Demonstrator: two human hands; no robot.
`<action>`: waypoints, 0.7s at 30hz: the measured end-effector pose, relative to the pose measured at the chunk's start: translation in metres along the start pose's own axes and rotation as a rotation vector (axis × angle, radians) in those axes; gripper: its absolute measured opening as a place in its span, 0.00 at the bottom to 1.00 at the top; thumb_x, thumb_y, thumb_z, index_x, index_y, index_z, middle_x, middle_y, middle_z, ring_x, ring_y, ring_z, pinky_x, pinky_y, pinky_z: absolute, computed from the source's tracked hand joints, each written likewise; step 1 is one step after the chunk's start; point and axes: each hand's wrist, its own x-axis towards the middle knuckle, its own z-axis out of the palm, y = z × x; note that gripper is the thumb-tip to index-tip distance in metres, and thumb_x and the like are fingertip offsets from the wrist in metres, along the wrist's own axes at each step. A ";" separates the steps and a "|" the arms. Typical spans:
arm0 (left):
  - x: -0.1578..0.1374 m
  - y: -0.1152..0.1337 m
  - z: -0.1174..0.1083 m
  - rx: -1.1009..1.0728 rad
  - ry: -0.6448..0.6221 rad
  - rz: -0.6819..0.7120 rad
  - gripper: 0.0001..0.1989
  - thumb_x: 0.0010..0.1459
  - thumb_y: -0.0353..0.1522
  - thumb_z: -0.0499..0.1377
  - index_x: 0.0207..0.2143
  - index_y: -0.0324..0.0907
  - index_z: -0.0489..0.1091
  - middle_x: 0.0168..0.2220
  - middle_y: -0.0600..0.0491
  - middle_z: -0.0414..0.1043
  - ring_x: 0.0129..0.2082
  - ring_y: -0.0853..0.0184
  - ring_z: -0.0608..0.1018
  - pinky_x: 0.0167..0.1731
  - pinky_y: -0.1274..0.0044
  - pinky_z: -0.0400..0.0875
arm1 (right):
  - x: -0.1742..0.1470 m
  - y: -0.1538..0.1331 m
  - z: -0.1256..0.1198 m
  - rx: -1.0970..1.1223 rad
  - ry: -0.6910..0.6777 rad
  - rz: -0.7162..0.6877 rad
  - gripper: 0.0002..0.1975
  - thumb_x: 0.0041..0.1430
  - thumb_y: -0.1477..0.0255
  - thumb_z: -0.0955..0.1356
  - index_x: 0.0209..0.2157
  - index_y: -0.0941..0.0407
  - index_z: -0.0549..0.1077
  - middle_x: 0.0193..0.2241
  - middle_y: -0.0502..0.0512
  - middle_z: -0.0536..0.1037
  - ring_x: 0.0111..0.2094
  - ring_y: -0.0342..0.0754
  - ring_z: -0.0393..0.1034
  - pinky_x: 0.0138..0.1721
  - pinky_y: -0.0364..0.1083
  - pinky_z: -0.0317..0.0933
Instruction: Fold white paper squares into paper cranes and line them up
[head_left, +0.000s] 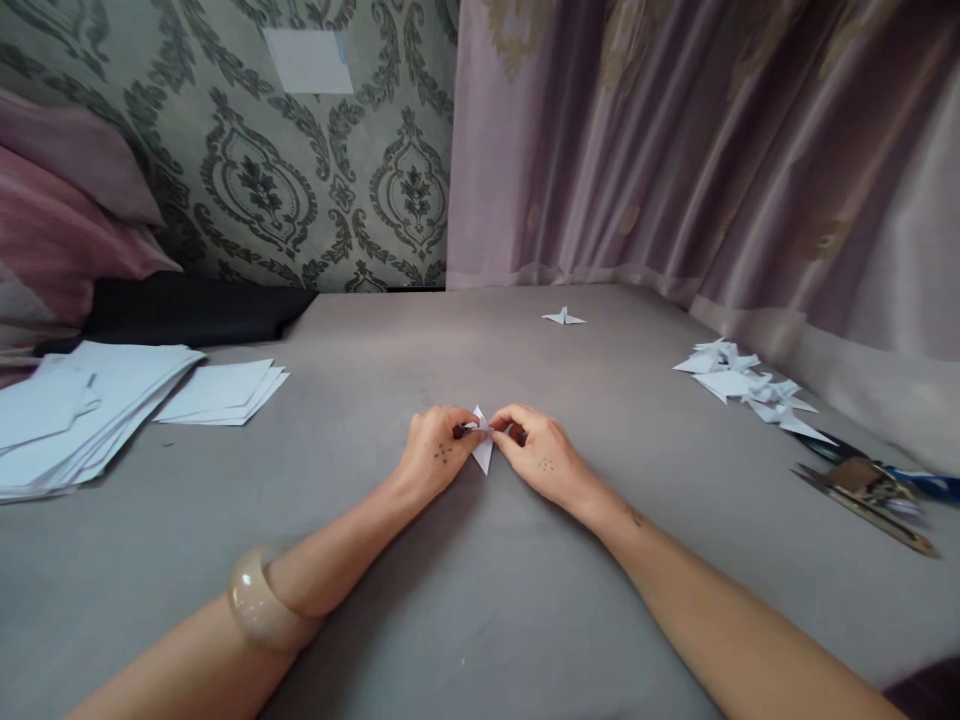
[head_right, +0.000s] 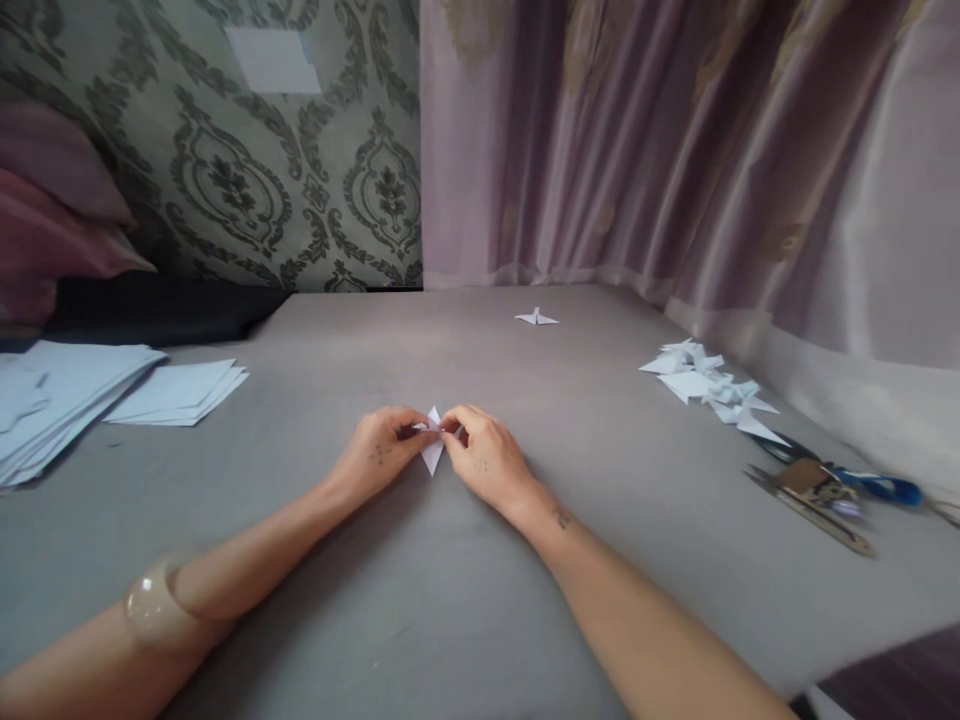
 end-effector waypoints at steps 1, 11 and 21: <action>0.000 0.000 0.000 0.002 0.003 0.000 0.08 0.54 0.34 0.57 0.30 0.42 0.76 0.25 0.54 0.74 0.25 0.69 0.72 0.26 0.79 0.59 | 0.000 0.000 0.001 0.000 0.002 -0.002 0.05 0.57 0.73 0.65 0.34 0.53 0.72 0.32 0.49 0.76 0.31 0.42 0.68 0.33 0.41 0.58; -0.001 -0.001 -0.001 0.018 0.002 0.017 0.07 0.54 0.32 0.58 0.31 0.43 0.77 0.29 0.52 0.77 0.29 0.67 0.75 0.29 0.78 0.62 | -0.002 -0.008 0.001 -0.005 0.012 -0.011 0.05 0.54 0.74 0.64 0.30 0.55 0.71 0.28 0.49 0.74 0.26 0.40 0.65 0.32 0.41 0.58; -0.004 -0.004 0.004 0.287 0.009 0.208 0.09 0.60 0.31 0.54 0.28 0.42 0.72 0.31 0.53 0.76 0.34 0.63 0.74 0.33 0.73 0.56 | 0.003 -0.020 0.003 -0.025 0.044 0.086 0.15 0.58 0.62 0.63 0.26 0.55 0.74 0.26 0.51 0.78 0.28 0.44 0.69 0.32 0.43 0.58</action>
